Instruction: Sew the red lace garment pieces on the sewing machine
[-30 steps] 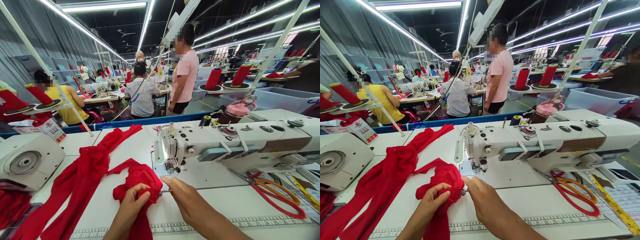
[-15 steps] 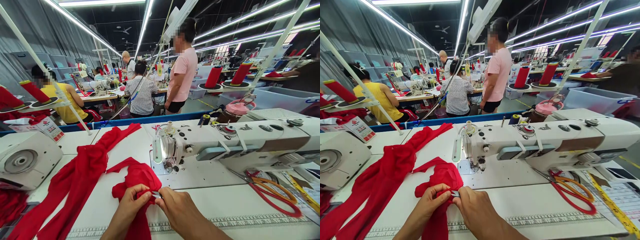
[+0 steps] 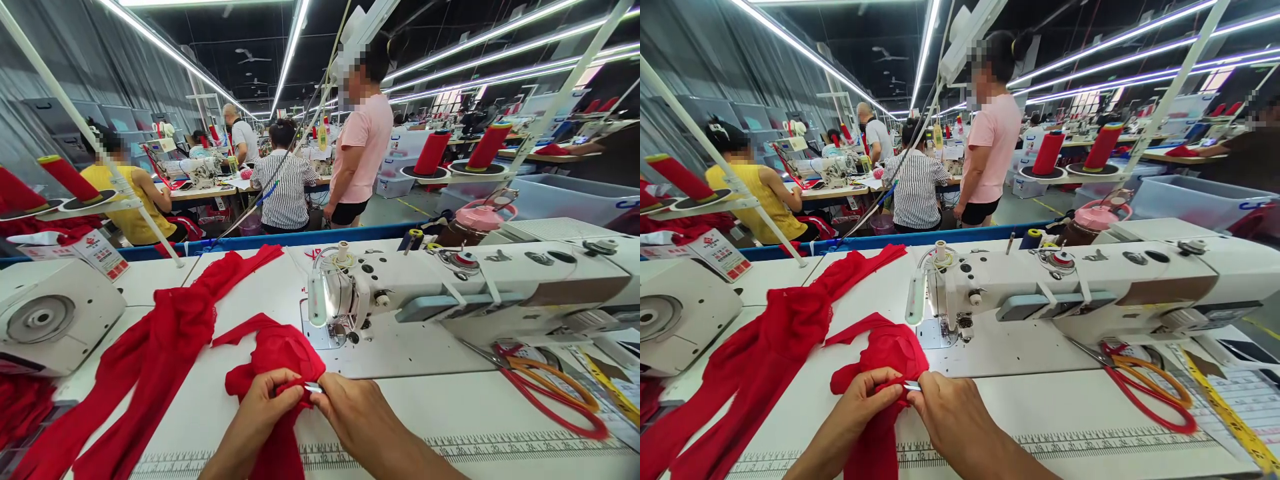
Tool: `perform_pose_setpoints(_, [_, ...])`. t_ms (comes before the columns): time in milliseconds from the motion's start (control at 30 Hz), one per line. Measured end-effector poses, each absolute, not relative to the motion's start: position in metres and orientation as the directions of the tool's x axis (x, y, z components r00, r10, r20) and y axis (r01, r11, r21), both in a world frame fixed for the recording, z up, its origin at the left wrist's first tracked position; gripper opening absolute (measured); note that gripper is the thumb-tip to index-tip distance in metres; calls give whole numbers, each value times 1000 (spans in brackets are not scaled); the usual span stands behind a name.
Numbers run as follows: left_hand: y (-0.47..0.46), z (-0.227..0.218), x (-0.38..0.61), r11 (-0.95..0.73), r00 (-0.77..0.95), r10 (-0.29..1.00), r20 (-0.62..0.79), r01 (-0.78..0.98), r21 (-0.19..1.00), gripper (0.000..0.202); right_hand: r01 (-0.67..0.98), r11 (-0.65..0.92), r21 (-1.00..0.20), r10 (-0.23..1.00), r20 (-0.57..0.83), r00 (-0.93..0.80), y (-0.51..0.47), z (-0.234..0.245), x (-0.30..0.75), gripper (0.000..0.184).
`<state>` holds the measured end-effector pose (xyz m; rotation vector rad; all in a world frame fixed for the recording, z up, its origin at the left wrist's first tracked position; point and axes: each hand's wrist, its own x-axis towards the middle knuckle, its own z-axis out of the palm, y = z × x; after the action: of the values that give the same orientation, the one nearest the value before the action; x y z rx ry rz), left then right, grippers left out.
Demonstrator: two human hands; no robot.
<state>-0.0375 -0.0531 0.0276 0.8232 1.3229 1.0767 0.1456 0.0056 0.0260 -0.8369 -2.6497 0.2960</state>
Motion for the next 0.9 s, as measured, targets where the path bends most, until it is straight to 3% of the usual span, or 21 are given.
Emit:
perform_pose_setpoints(367, [-52, 31, -34, 272, -61, 960, -273, -31, 962, 34, 498, 825, -266, 564, 347, -749, 6, 27, 145, 42])
perform_pose_setpoints(533, [-52, 32, -33, 252, -62, 966, -251, 13, 968, 35, 482, 860, -165, 496, 489, -717, 8, 20, 143, 44])
perform_pose_setpoints(700, [-52, 33, -34, 236, -40, 972, -234, 63, 970, 35, 468, 881, -74, 437, 509, -742, 12, 11, 144, 41])
perform_pose_setpoints(800, [-53, 31, -36, 216, -24, 976, -215, 127, 968, 36, 464, 881, -93, 448, 481, -754, 13, 11, 146, 41])
perform_pose_setpoints(900, [-54, 30, -38, 196, -15, 981, -196, 152, 969, 33, 453, 872, -186, 488, 400, -776, 13, 18, 149, 40])
